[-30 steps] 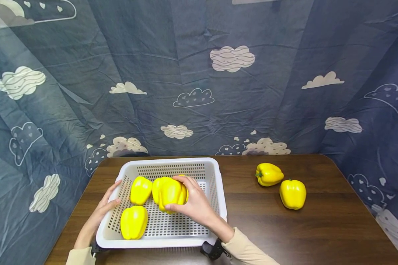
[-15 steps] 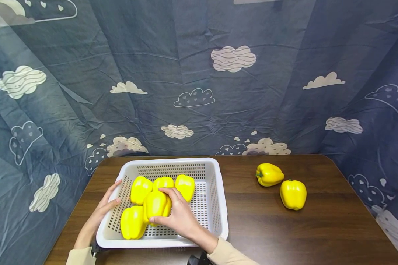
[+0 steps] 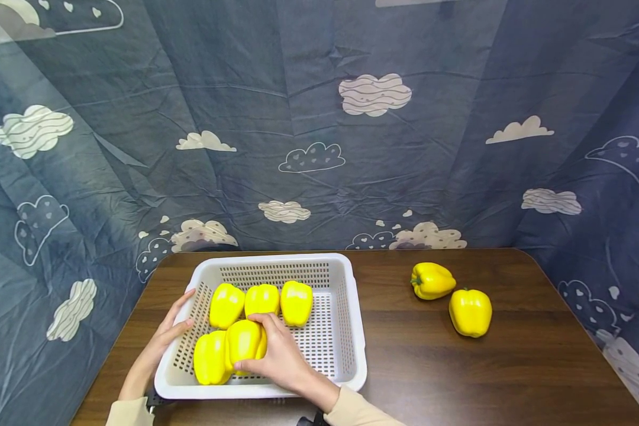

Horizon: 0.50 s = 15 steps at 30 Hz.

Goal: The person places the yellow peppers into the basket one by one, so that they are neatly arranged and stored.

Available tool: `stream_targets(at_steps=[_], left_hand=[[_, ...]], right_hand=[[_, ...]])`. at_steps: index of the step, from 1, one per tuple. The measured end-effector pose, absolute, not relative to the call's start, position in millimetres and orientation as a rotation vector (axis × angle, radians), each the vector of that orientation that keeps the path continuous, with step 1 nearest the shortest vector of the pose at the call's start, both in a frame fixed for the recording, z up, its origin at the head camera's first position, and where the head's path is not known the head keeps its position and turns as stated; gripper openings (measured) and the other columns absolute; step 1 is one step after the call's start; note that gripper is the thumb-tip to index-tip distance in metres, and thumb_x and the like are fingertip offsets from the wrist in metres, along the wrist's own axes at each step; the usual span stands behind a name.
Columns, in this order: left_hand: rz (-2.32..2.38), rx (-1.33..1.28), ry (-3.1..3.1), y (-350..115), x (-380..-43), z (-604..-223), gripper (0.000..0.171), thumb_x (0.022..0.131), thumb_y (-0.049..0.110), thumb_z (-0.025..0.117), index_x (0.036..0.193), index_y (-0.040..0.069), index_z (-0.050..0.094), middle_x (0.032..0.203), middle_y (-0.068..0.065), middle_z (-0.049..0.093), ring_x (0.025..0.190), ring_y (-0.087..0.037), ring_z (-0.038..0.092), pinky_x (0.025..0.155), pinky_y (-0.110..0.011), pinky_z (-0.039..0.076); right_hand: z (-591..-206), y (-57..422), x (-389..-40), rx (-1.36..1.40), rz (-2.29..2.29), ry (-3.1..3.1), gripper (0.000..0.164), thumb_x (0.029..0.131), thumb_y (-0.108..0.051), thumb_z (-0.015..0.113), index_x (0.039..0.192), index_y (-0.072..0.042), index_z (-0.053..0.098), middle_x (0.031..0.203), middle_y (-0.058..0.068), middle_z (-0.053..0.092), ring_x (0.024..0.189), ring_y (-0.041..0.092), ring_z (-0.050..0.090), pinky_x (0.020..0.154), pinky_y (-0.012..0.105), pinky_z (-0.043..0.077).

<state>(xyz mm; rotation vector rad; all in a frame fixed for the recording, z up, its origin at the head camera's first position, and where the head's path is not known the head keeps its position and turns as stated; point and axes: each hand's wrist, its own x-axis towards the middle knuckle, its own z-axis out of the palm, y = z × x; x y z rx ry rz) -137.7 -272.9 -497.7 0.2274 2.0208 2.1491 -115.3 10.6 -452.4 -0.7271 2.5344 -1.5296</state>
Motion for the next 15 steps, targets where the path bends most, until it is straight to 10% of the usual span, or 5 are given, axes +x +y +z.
stream_targets(at_steps=[15], left_hand=[[2.145,0.22,2.018,-273.0,-137.4,-498.3,0.06,0.1,0.011,0.04,0.153,0.02,0.012,0.157,-0.017,0.002,0.134,-0.049,0.021,0.097,-0.06,0.035]], right_hand=[[-459.6,10.5,-115.7,-0.76,-1.474,2.512,0.072,0.065,-0.028,0.088,0.124,-0.008,0.052,0.123,0.003,0.054,0.114,0.019,0.049,0.1,0.041,0.039]])
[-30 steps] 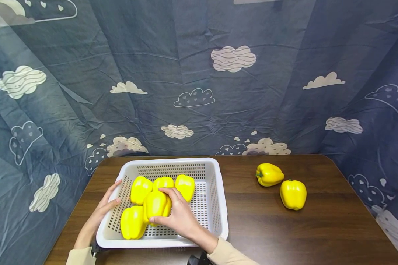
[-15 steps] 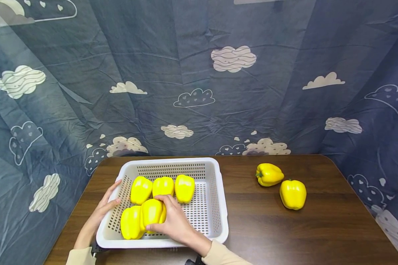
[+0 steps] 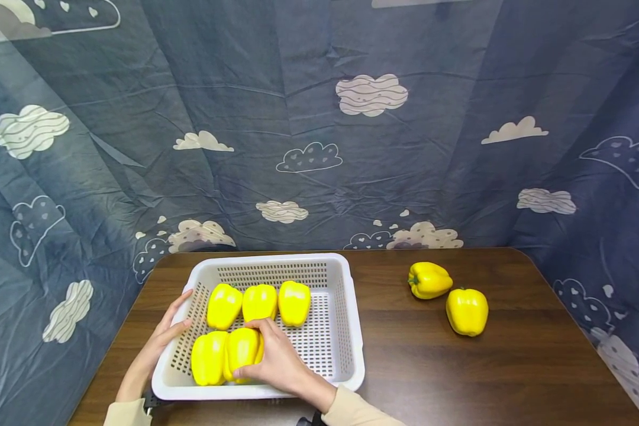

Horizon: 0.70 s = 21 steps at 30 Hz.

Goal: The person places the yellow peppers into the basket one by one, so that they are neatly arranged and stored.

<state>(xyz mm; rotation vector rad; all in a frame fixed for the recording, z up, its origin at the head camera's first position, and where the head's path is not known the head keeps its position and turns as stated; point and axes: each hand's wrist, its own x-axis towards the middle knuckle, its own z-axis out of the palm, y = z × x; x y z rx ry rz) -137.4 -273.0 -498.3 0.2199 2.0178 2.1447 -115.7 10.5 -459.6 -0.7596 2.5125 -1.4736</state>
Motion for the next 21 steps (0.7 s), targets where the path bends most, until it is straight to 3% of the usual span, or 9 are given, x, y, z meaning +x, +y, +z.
stream_targets(at_steps=[12,21], left_hand=[[2.126,0.242,2.046,-272.3,-138.4,-497.3,0.061,0.101,0.011,0.04,0.153,0.018,0.011,0.156,-0.021,0.003,0.133,-0.048,0.021,0.095,-0.049,0.04],[2.131,0.233,2.028,-271.3,-136.8,-496.6,0.061,0.101,0.012,0.04,0.153,0.019,0.01,0.156,-0.02,0.001,0.133,-0.05,0.019,0.095,-0.057,0.038]], right_hand=[[-457.0,8.9,-118.7,-0.647,-1.404,2.436,0.072,0.064,-0.025,0.088,0.124,-0.007,0.052,0.122,0.002,0.053,0.115,0.02,0.048,0.101,0.043,0.037],[-457.6,9.4,-118.2,-0.678,-1.366,2.403,0.06,0.068,-0.013,0.085,0.119,-0.007,0.054,0.117,0.001,0.052,0.113,0.019,0.049,0.102,0.039,0.036]])
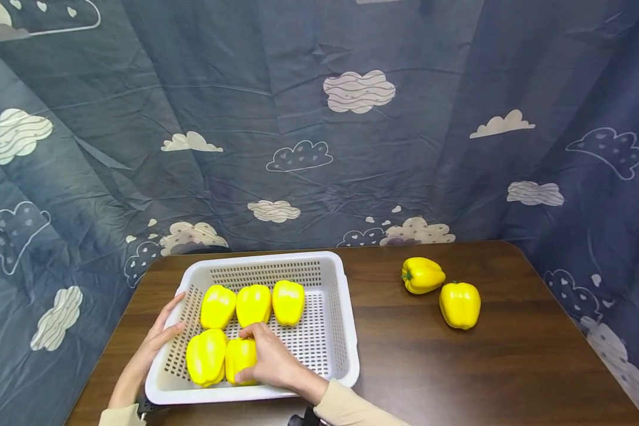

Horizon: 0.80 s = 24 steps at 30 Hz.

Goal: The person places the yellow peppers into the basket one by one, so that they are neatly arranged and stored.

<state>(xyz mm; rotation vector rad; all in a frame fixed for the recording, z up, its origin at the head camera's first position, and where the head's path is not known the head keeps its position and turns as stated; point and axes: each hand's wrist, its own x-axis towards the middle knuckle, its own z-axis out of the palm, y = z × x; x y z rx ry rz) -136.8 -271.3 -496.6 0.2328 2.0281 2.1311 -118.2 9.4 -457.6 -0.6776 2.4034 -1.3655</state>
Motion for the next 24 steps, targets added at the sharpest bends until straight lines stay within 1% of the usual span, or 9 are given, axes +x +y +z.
stream_targets(at_steps=[5,12,19,24], left_hand=[[2.131,0.229,2.021,-271.8,-136.4,-496.3,0.061,0.101,0.012,0.039,0.153,0.019,0.009,0.156,-0.021,0.001,0.133,-0.05,0.018,0.095,-0.058,0.038],[2.13,0.199,2.014,-271.5,-138.0,-497.8,0.061,0.101,0.013,0.04,0.153,0.021,0.011,0.157,-0.018,0.003,0.133,-0.049,0.021,0.095,-0.058,0.038],[2.137,0.225,2.023,-272.0,-137.5,-497.9,0.06,0.101,0.012,0.04,0.153,0.018,0.011,0.156,-0.02,0.002,0.132,-0.053,0.02,0.094,-0.06,0.038],[2.139,0.219,2.03,-272.3,-137.4,-498.0,0.06,0.1,0.011,0.04,0.153,0.019,0.012,0.156,-0.02,0.003,0.133,-0.051,0.02,0.095,-0.06,0.038]], right_hand=[[-456.7,9.5,-117.1,-0.673,-1.369,2.388,0.055,0.07,-0.006,0.081,0.119,-0.005,0.055,0.118,0.002,0.053,0.113,0.022,0.049,0.101,0.041,0.037],[-456.2,11.1,-117.3,-0.626,-1.386,2.392,0.052,0.075,-0.007,0.078,0.121,-0.004,0.054,0.12,0.004,0.053,0.118,0.024,0.048,0.104,0.045,0.034],[-451.8,15.6,-117.8,-0.652,-1.44,2.398,0.048,0.078,-0.009,0.075,0.121,-0.004,0.054,0.122,0.006,0.055,0.12,0.026,0.048,0.103,0.047,0.036],[-445.7,24.4,-119.7,-0.687,-1.491,2.414,0.047,0.08,-0.008,0.074,0.122,-0.003,0.053,0.124,0.008,0.056,0.12,0.027,0.049,0.102,0.047,0.037]])
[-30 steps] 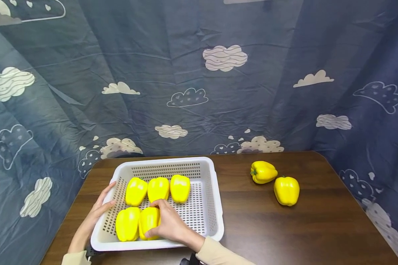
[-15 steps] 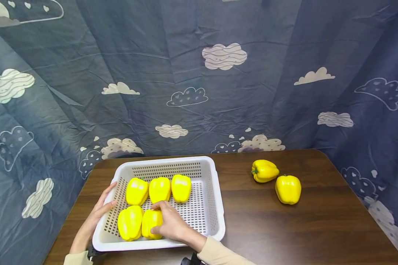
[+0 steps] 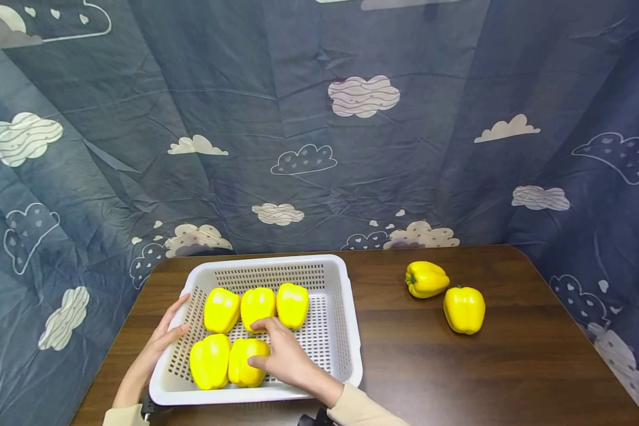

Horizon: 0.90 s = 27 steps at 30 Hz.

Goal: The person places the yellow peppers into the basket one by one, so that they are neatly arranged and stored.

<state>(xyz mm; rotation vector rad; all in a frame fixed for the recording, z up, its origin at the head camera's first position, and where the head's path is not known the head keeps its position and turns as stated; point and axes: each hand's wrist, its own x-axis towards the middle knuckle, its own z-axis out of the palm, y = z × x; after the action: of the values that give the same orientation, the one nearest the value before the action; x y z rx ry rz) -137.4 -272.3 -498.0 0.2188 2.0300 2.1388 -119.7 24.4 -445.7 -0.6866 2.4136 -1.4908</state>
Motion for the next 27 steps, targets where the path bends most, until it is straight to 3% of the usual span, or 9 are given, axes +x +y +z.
stream_targets(at_steps=[13,27], left_hand=[[2.146,0.234,2.023,-271.7,-137.3,-498.0,0.06,0.1,0.01,0.039,0.153,0.018,0.011,0.156,-0.02,0.002,0.134,-0.051,0.019,0.096,-0.061,0.035],[2.147,0.197,2.015,-272.6,-138.6,-499.4,0.061,0.1,0.012,0.041,0.153,0.021,0.012,0.156,-0.018,0.004,0.134,-0.05,0.021,0.096,-0.057,0.038]], right_hand=[[-432.1,53.4,-127.3,-0.693,-1.712,2.306,0.05,0.081,-0.003,0.073,0.125,0.005,0.049,0.126,0.018,0.053,0.12,0.034,0.05,0.102,0.042,0.037],[-424.3,92.1,-141.7,-0.605,-1.812,2.297,0.047,0.086,-0.005,0.069,0.127,0.004,0.049,0.127,0.018,0.052,0.12,0.032,0.05,0.103,0.04,0.037]])
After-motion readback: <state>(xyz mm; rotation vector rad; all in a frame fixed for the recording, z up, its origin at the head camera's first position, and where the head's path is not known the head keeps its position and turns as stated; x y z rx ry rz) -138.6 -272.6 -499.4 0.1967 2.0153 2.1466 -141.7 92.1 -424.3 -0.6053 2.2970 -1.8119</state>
